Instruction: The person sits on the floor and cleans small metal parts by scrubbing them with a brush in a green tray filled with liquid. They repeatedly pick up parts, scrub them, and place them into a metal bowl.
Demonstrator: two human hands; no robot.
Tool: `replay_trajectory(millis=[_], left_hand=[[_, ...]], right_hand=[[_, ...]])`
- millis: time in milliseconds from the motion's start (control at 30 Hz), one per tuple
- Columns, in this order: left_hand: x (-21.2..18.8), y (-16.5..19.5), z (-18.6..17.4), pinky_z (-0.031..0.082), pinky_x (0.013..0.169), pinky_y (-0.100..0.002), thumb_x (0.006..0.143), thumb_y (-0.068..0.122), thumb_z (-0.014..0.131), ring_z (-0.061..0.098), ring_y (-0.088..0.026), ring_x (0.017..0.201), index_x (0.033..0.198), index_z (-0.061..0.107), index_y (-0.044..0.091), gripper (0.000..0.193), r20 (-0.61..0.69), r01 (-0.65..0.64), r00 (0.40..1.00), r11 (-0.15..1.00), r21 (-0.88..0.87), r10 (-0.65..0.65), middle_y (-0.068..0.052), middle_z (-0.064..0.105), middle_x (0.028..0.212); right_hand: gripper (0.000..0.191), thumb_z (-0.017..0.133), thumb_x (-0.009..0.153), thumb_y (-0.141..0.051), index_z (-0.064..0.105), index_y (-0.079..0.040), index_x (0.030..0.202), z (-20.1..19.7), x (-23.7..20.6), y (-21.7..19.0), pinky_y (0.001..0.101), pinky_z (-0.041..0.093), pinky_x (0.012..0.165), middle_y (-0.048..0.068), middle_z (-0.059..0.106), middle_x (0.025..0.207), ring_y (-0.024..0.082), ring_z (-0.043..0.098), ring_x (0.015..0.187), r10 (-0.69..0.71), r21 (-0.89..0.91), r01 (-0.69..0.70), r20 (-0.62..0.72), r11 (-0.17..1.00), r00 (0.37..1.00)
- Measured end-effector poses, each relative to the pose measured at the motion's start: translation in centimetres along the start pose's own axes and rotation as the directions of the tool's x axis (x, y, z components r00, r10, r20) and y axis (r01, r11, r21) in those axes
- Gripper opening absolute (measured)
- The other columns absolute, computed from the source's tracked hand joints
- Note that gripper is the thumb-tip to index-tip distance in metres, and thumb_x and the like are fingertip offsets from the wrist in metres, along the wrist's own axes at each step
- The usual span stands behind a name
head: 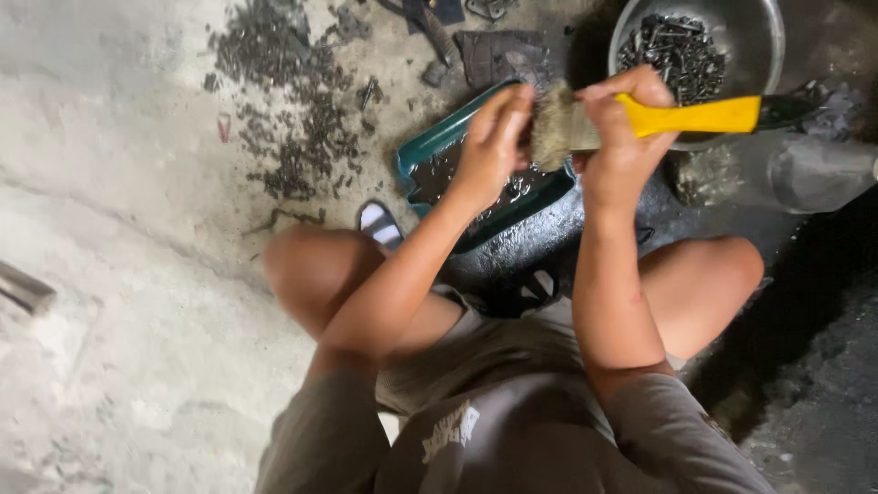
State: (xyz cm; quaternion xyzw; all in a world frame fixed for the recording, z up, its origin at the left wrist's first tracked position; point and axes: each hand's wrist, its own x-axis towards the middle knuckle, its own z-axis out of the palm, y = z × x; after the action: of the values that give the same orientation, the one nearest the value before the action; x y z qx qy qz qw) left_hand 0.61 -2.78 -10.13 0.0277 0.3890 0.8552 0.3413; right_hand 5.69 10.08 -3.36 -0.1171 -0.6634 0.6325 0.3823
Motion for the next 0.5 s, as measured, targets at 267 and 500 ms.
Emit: replay_trajectory(millis=[267,500], left_hand=[[0.1,-0.3,-1.4,0.023,0.046,-0.027,0.106,0.038,0.065,0.038,-0.008,0.057,0.099,0.049,0.008,0.035,0.05,-0.046,0.997,0.993,-0.107,0.052,0.003,0.041,0.077],[0.6,1.5,-3.2,0.025,0.041,-0.025,0.098,0.045,0.068,0.037,-0.007,0.05,0.097,0.051,0.007,0.041,0.043,-0.055,0.997,0.997,-0.062,0.057,0.001,0.045,0.07]], right_hand=[[0.006,0.062,0.095,0.001,0.058,0.002,0.09,1.7,-0.4,1.2,0.0318,0.048,0.08,0.008,0.058,0.092,0.018,0.057,0.084,-0.019,0.158,0.023,-0.028,0.987,0.999],[0.008,0.063,0.092,-0.007,0.061,-0.002,0.086,1.7,-0.2,2.6,0.0315,0.049,0.078,0.005,0.059,0.079,0.016,0.057,0.077,0.055,0.119,-0.027,-0.238,0.992,0.97]])
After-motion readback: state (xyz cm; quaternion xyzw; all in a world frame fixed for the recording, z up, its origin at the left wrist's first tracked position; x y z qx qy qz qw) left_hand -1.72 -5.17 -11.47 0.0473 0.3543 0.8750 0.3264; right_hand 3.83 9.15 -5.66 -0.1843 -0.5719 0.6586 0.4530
